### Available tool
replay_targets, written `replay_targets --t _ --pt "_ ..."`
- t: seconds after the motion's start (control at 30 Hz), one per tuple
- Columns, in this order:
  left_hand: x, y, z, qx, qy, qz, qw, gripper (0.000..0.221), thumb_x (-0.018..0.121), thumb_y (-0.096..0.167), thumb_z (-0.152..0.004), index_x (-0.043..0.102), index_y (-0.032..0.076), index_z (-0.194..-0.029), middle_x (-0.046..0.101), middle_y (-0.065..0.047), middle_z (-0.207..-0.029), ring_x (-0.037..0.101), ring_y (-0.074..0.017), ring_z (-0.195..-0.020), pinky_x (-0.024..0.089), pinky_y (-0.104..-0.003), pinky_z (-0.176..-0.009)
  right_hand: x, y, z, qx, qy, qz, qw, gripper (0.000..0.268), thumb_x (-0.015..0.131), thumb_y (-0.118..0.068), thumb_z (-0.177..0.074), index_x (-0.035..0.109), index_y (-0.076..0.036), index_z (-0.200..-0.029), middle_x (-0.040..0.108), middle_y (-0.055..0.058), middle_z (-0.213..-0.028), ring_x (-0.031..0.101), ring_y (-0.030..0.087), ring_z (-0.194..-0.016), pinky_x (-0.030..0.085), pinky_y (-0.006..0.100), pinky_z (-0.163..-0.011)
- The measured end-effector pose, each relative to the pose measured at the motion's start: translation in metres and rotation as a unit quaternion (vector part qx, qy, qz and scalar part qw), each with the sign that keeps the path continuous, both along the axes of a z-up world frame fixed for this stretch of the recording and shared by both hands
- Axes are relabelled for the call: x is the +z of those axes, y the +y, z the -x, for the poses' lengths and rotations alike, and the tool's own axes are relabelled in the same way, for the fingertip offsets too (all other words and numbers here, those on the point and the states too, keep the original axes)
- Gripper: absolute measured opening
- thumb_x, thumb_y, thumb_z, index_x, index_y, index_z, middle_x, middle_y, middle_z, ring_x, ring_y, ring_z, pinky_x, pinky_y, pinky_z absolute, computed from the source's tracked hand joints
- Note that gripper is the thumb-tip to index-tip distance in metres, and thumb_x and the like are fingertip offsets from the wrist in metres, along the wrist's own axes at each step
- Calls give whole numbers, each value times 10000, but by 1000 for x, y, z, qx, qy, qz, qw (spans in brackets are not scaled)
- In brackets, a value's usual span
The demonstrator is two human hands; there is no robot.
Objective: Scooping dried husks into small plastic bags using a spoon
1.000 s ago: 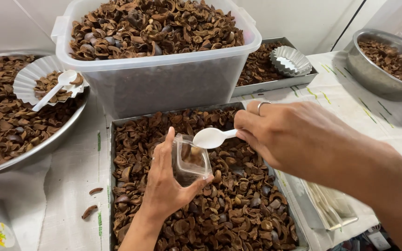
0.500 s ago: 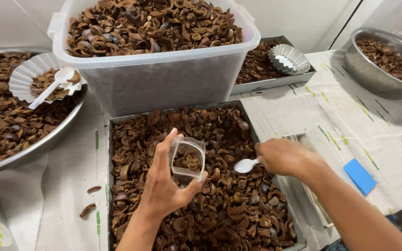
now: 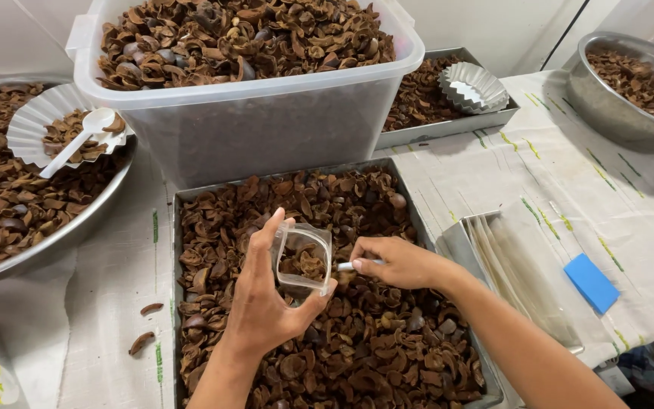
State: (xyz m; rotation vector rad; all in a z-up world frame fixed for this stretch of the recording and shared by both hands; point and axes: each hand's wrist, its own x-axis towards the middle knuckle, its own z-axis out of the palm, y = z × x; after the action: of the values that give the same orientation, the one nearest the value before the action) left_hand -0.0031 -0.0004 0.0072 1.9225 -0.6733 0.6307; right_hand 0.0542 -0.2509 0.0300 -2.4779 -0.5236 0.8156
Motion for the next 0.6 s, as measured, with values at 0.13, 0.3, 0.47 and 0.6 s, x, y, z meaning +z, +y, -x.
replay_targets --t 0.13,0.3,0.47,0.6 --pt "1 0 0 -5 2 1 1000 951 807 346 -849 257 -15 -1535 438 -213 -1515 543 -334 -1367 467 -458 -1141 11 -5 4 -25 24 0 999 213 489 -329 -1056 637 -183 -1104 639 -22 -902 526 99 -724 428 243 -679" --pt "2 -1 1 -8 -6 -3 1000 967 804 358 -855 239 -27 -1540 439 -225 -1513 543 -337 -1384 436 -464 -1183 33 -24 8 -64 26 -13 998 197 509 -250 -1066 654 -153 -1158 556 -24 -744 426 67 -554 342 160 -504" --pt "0 -3 1 -1 4 -18 1000 1042 826 418 -826 228 -28 -1553 434 -250 -1529 515 -360 -1390 425 -485 -1178 74 -52 9 -27 -60 18 998 219 515 -275 -1044 695 -180 -1125 538 -46 -703 437 68 -527 365 169 -475" --pt "-4 -5 -1 -3 20 -30 999 1100 820 475 -809 199 -17 -1572 417 -246 -1545 497 -363 -1392 423 -483 -1164 138 -51 17 -27 -93 59 994 212 545 -314 -1036 722 -199 -1027 570 -41 -660 444 79 -489 371 187 -455"
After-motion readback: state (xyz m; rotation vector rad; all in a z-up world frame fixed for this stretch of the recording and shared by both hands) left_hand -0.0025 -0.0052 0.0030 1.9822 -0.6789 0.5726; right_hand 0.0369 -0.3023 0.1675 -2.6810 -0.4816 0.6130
